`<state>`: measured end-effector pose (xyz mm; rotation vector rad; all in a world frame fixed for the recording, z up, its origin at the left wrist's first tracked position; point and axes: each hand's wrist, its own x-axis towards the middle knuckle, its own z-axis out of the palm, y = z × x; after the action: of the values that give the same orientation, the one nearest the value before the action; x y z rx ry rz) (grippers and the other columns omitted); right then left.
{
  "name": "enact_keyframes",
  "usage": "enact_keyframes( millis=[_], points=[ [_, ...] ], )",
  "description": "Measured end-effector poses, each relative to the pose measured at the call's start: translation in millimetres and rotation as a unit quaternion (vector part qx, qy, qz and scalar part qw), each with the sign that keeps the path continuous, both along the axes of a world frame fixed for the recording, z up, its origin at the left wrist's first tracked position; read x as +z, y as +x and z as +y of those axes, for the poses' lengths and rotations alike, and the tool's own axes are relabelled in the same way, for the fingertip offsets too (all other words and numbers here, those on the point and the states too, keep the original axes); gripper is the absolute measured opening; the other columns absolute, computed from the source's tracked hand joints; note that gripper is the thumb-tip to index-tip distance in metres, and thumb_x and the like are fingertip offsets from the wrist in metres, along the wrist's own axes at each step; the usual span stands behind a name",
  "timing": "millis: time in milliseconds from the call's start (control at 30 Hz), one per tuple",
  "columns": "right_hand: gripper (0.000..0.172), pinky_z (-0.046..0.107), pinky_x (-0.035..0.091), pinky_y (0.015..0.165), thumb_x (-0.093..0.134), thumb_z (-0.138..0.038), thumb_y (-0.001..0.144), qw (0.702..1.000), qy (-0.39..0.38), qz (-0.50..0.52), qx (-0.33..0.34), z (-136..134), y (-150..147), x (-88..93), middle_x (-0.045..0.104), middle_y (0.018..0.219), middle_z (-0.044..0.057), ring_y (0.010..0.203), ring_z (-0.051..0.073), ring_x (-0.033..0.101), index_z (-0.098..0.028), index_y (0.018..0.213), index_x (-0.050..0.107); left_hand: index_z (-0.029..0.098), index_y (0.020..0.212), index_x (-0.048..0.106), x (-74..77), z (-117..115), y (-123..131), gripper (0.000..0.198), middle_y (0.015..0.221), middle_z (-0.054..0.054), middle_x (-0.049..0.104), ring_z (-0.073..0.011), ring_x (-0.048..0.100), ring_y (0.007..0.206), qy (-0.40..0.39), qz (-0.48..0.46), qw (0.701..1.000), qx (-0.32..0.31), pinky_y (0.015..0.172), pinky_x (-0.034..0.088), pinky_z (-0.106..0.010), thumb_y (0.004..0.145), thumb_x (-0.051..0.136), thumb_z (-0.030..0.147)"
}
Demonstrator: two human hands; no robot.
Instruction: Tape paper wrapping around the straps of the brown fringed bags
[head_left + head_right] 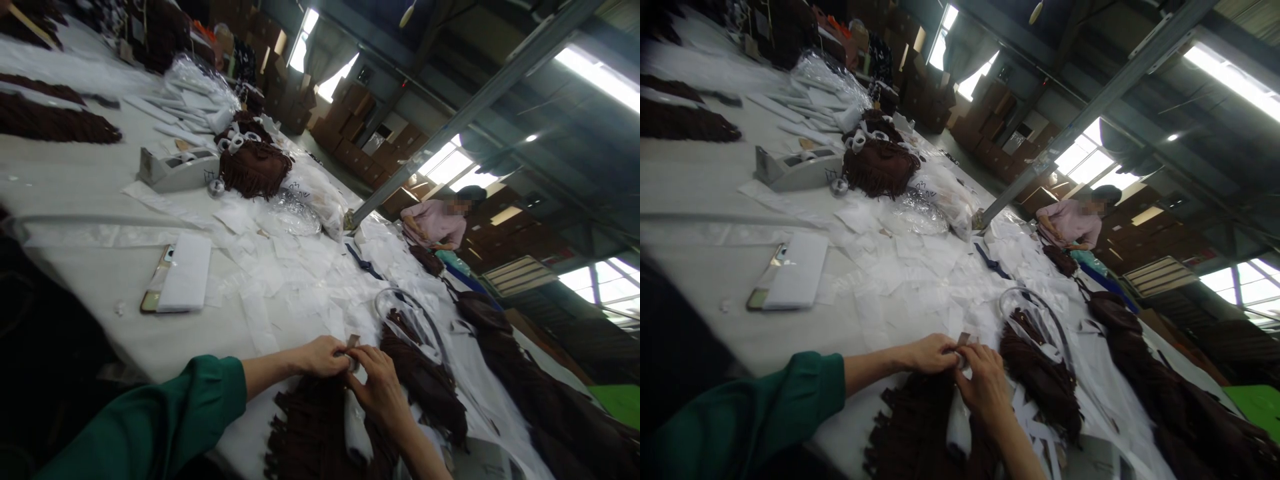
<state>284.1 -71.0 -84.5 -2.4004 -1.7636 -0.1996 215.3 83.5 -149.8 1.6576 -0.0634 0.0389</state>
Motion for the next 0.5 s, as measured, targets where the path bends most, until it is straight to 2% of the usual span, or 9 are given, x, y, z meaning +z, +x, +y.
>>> enact_keyframes(
  millis=[133,200,300,367,500],
  points=[
    [0.038,0.036,0.052,0.077,0.055,-0.035,0.086,0.988,0.034,0.134,-0.073,0,4,12.4,0.072,0.096,0.007,0.087,0.024,0.068,-0.02,0.12,0.055,0.016,0.086,0.069,3.0,-1,-3,0.024,0.069,0.002,0.059,-0.0137,0.051,0.066,0.013,-0.021,1.0,-0.001,0.061,0.037,-0.021,0.078,0.047,0.017],
    [0.04,0.034,0.053,0.074,0.054,-0.034,0.087,0.981,0.051,0.156,-0.108,3,5,17.8,0.072,0.093,0.006,0.082,0.022,0.069,-0.018,0.124,0.052,0.016,0.087,0.07,4.0,-2,-3,0.024,0.072,0.002,0.062,-0.0138,0.053,0.069,0.013,-0.038,0.999,-0.009,0.064,0.038,-0.02,0.08,0.046,0.018],
    [0.021,0.031,0.051,0.069,0.05,-0.028,0.089,0.99,0.041,0.113,-0.069,9,3,19.1,0.072,0.085,0.005,0.077,0.021,0.067,-0.02,0.099,0.066,0.017,0.091,0.069,2.7,-3,-3,0.025,0.082,0.0,0.065,-0.0146,0.055,0.077,0.012,-0.057,0.998,-0.012,0.072,0.039,-0.021,0.081,0.046,0.016],
    [0.022,0.031,0.048,0.067,0.048,-0.023,0.09,0.998,0.032,0.051,-0.028,11,1,16.8,0.072,0.079,0.005,0.074,0.02,0.066,-0.02,0.084,0.069,0.017,0.09,0.068,0.4,-3,-1,0.022,0.085,0.0,0.066,-0.0154,0.055,0.079,0.011,-0.058,0.998,-0.012,0.074,0.039,-0.022,0.081,0.048,0.017],
    [0.022,0.033,0.043,0.071,0.047,-0.014,0.089,0.998,0.051,-0.038,0.027,10,-3,11.0,0.073,0.082,0.005,0.076,0.02,0.066,-0.021,0.089,0.068,0.017,0.072,0.061,-3.0,0,0,0.014,0.068,0.0,0.058,-0.0161,0.051,0.069,0.004,-0.034,0.999,-0.003,0.067,0.036,-0.024,0.08,0.052,0.024]
  ],
)
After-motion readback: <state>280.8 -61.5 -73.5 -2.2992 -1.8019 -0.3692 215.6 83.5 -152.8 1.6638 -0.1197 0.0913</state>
